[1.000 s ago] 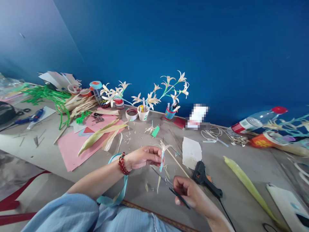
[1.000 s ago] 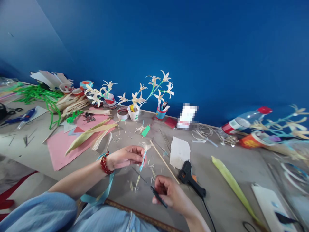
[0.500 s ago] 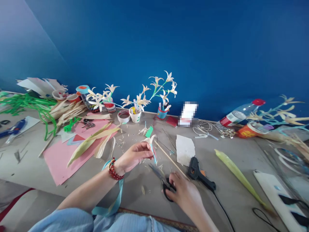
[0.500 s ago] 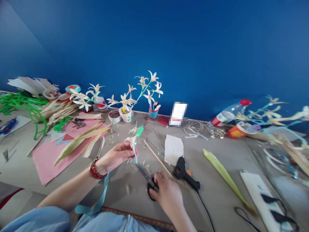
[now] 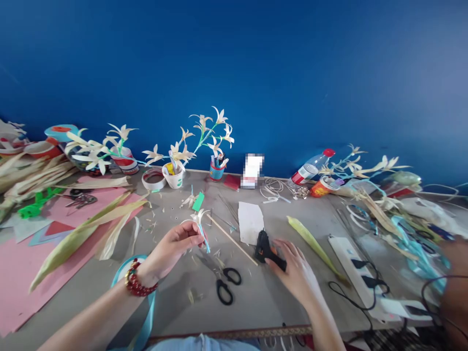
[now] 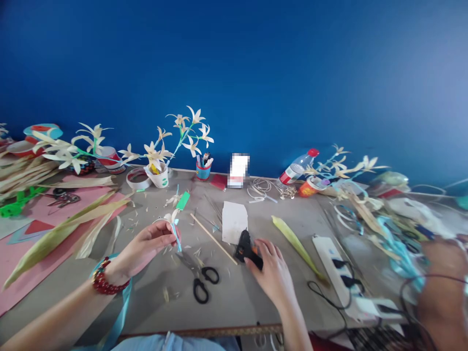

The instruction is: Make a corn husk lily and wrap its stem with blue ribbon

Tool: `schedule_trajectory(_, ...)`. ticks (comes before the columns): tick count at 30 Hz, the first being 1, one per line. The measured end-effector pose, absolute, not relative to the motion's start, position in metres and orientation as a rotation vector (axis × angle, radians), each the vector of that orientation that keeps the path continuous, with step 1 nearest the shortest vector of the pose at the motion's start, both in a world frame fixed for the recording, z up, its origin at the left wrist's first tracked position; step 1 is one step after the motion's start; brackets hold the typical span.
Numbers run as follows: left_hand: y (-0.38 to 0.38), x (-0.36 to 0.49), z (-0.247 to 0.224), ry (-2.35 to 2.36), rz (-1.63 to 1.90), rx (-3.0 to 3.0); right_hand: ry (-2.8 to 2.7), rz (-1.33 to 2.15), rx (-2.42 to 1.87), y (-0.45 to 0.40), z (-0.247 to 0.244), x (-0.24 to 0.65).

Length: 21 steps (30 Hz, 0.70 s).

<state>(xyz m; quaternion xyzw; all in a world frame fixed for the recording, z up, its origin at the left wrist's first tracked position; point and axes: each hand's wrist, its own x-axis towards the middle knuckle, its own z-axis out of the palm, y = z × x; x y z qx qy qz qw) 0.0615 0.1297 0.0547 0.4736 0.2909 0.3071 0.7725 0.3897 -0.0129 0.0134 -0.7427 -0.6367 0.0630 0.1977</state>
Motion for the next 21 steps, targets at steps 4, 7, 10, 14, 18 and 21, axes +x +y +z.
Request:
schedule_trajectory(4,0.13,0.062,0.056,0.628,0.67,1.01,-1.885,0.283,-2.034,-0.017,0.004,0.405)
schedule_trajectory(7,0.131,0.062,0.057,0.631,0.679,0.998,-1.883,0.286,-2.013,-0.017,0.003,0.405)
schedule_trajectory(10,0.131,0.062,0.058,0.622,0.682,1.002,-1.826,0.266,-1.99,-0.018,0.002,0.402)
schedule_trajectory(14,0.129,0.066,0.061,0.64,0.652,0.995,-1.738,0.302,-1.919,-0.02,-0.002,0.404)
schedule_trajectory(18,0.126,0.085,0.062,0.64,0.602,1.017,-1.581,0.486,-1.807,-0.018,-0.004,0.407)
schedule_trajectory(21,0.128,0.114,0.059,0.623,0.526,1.063,-1.536,0.54,-1.779,-0.015,-0.006,0.409)
